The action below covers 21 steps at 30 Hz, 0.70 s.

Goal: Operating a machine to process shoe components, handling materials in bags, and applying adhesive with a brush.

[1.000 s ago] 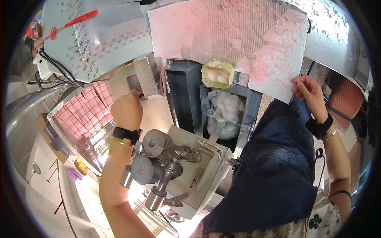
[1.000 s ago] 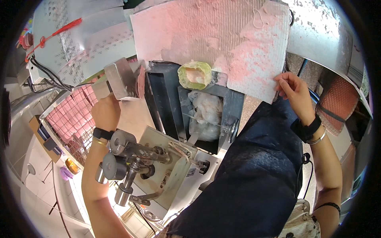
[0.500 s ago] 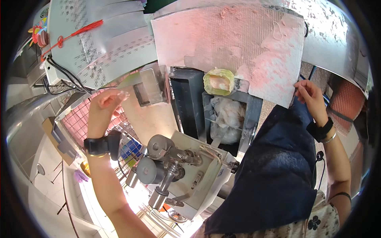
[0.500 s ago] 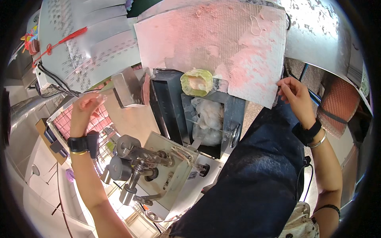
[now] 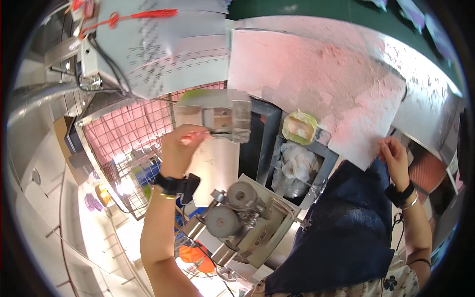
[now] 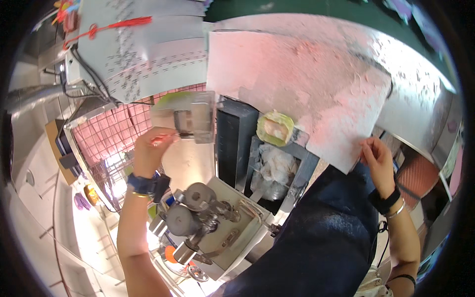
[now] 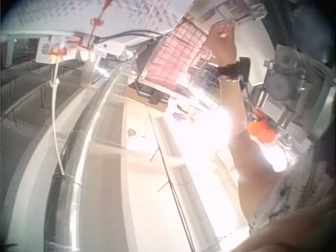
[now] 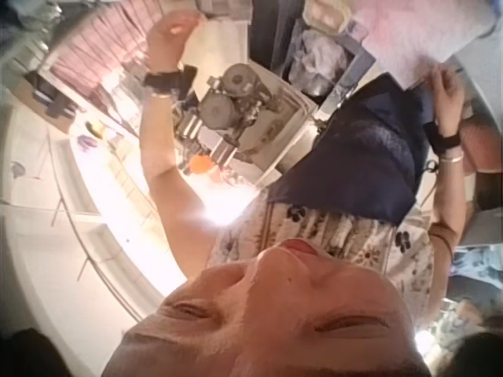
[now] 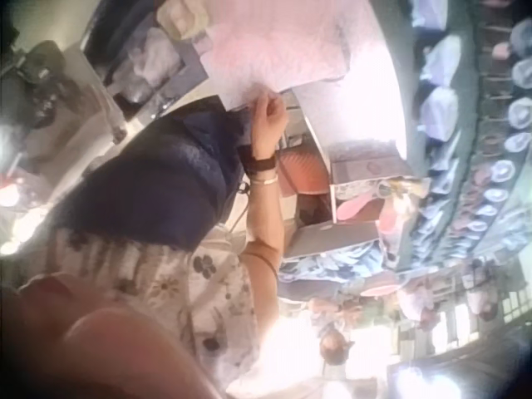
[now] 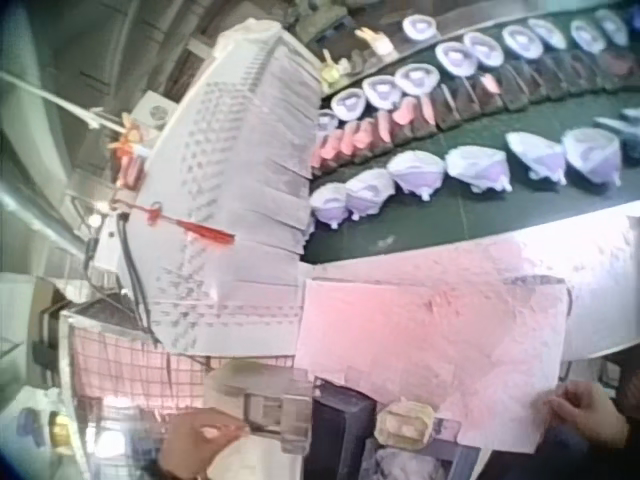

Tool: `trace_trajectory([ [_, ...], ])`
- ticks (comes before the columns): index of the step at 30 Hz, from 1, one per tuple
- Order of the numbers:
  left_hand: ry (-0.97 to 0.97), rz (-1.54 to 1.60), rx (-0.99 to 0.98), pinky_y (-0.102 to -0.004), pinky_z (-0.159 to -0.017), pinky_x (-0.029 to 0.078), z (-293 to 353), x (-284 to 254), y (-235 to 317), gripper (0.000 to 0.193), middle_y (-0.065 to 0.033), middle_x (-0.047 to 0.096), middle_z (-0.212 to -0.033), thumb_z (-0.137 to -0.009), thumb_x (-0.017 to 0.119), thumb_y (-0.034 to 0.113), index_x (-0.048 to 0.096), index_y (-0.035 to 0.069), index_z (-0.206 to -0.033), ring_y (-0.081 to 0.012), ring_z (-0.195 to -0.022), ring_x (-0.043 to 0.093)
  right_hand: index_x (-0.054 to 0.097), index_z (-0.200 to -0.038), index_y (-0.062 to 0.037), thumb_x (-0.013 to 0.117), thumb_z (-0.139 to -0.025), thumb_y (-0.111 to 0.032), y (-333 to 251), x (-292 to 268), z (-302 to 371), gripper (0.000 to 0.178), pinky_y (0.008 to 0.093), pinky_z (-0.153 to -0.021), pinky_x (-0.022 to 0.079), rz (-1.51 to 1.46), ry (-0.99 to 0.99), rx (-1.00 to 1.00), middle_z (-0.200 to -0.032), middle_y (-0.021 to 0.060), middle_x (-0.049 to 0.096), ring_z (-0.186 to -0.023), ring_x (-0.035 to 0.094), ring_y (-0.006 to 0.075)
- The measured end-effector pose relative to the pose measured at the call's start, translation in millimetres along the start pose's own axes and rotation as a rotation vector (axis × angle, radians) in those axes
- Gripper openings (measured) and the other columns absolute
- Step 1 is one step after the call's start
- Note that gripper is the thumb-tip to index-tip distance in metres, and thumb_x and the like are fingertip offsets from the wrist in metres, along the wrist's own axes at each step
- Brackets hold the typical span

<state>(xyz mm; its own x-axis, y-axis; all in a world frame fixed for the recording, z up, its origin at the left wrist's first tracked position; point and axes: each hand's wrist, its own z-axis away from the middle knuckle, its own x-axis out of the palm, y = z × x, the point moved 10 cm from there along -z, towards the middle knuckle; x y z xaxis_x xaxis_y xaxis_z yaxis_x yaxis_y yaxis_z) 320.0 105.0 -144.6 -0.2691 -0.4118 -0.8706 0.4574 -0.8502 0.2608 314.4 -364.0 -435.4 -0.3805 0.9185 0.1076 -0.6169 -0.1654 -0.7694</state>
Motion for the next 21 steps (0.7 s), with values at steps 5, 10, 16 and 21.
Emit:
trace_trajectory([
  [5,0.064,-0.154,0.234,-0.0305,-0.071,0.053,5.1,15.8,-3.1,0.010,-0.0058,0.066,-0.095,-0.083,0.068,0.004,0.070,0.005,-0.093,-0.0219,-0.081,0.067,0.060,-0.100,-0.0024,0.052,-0.098,-0.013,-50.3,27.5,-10.1,0.013,0.0196,-0.059,0.042,0.062,-0.102,0.031,-0.075,-0.0004,0.059,-0.064,0.053,0.0053],
  [10,0.048,-0.402,0.286,-0.0346,-0.073,0.053,7.4,30.9,3.7,0.013,-0.0078,0.061,-0.093,-0.079,0.065,0.006,0.066,0.004,-0.092,-0.0265,-0.085,0.063,0.061,-0.101,-0.0036,0.051,-0.098,-0.011,-86.6,54.4,-26.0,0.013,0.0203,-0.060,0.044,0.150,-0.183,0.070,-0.076,0.0000,0.060,-0.064,0.054,0.0056],
  [16,-0.037,-0.588,0.211,-0.0362,-0.077,0.051,5.8,52.6,10.5,0.018,-0.0097,0.056,-0.094,-0.076,0.057,0.005,0.063,0.000,-0.093,-0.0269,-0.094,0.055,0.061,-0.100,-0.0031,0.050,-0.097,-0.008,-100.9,72.5,-44.9,0.012,0.0210,-0.059,0.044,0.231,-0.260,0.110,-0.075,0.0012,0.061,-0.064,0.054,0.0064],
  [21,-0.143,-0.554,0.166,-0.0358,-0.076,0.052,-6.4,46.1,6.6,0.017,-0.0094,0.057,-0.097,-0.076,0.057,0.002,0.063,0.001,-0.092,-0.0277,-0.094,0.056,0.060,-0.099,-0.0018,0.051,-0.096,-0.007,-105.9,81.2,-62.5,0.011,0.0213,-0.060,0.044,0.218,-0.315,0.096,-0.075,0.0021,0.061,-0.064,0.054,0.0068],
])
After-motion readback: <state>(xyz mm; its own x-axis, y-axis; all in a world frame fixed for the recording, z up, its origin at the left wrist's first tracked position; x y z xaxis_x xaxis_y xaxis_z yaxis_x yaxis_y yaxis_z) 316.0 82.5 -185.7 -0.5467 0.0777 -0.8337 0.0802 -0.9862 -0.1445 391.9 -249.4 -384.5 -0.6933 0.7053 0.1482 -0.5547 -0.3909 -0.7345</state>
